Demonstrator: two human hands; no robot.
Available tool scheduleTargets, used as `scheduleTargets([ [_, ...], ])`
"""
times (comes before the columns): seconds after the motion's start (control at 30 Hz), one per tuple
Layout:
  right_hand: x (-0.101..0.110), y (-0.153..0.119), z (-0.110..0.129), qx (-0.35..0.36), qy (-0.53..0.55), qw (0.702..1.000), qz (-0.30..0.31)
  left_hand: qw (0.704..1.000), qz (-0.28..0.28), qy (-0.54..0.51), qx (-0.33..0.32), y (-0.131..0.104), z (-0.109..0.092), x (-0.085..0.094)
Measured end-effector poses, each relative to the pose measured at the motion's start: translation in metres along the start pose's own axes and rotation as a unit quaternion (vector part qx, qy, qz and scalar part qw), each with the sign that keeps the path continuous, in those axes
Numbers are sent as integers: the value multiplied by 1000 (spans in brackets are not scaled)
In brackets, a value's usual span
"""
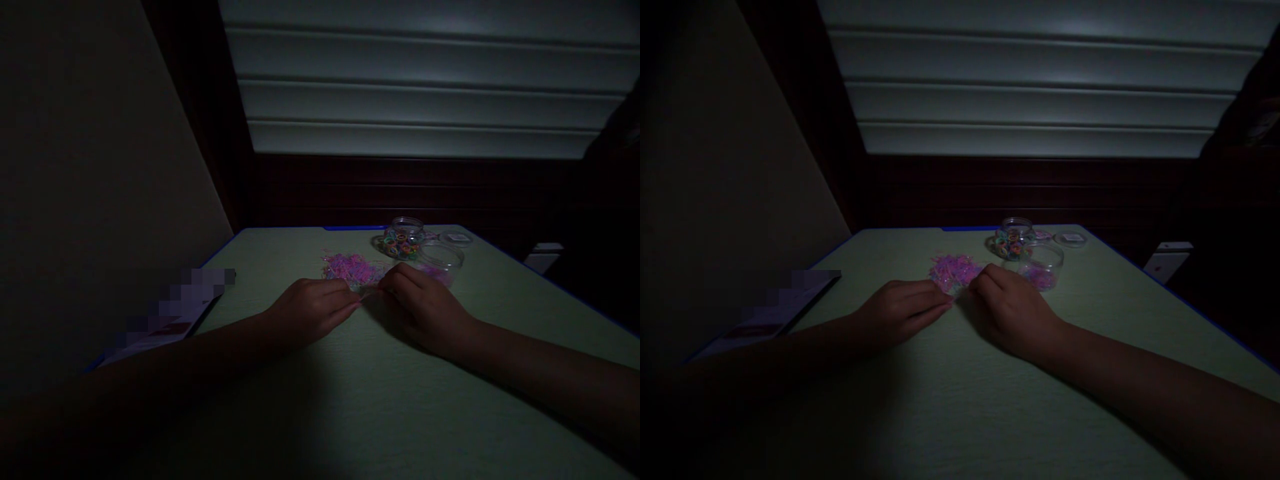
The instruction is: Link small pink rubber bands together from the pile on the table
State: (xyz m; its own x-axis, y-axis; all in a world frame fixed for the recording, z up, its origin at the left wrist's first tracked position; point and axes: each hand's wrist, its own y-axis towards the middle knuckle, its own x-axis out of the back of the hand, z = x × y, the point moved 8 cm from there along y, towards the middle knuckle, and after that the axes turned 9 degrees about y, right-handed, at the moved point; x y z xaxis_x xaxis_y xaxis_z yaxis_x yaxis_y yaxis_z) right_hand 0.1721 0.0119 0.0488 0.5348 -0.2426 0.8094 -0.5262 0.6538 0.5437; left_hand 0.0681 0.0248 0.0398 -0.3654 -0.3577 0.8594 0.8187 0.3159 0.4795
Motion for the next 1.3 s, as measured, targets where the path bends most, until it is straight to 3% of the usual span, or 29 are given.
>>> scheduleTargets([
  [0.23, 7, 2, -5, -50, 107, 993, -32, 1000, 0, 4, -4, 0, -1, 1],
  [0.4, 1, 4, 0, -51, 162, 986, 0, 1000, -8, 8, -2, 0, 0, 2],
  [0.6, -6, 3, 0, -48, 157, 986, 37, 1000, -12, 4, -6, -1, -1, 2],
  [1.17, -2, 3, 0, -39, 170, 985, 13, 1000, -2, -21, 23, -1, 4, -2],
  [1.3, -3, 3, -1, -43, 168, 985, 15, 999, -31, -15, 36, -2, 6, 1],
])
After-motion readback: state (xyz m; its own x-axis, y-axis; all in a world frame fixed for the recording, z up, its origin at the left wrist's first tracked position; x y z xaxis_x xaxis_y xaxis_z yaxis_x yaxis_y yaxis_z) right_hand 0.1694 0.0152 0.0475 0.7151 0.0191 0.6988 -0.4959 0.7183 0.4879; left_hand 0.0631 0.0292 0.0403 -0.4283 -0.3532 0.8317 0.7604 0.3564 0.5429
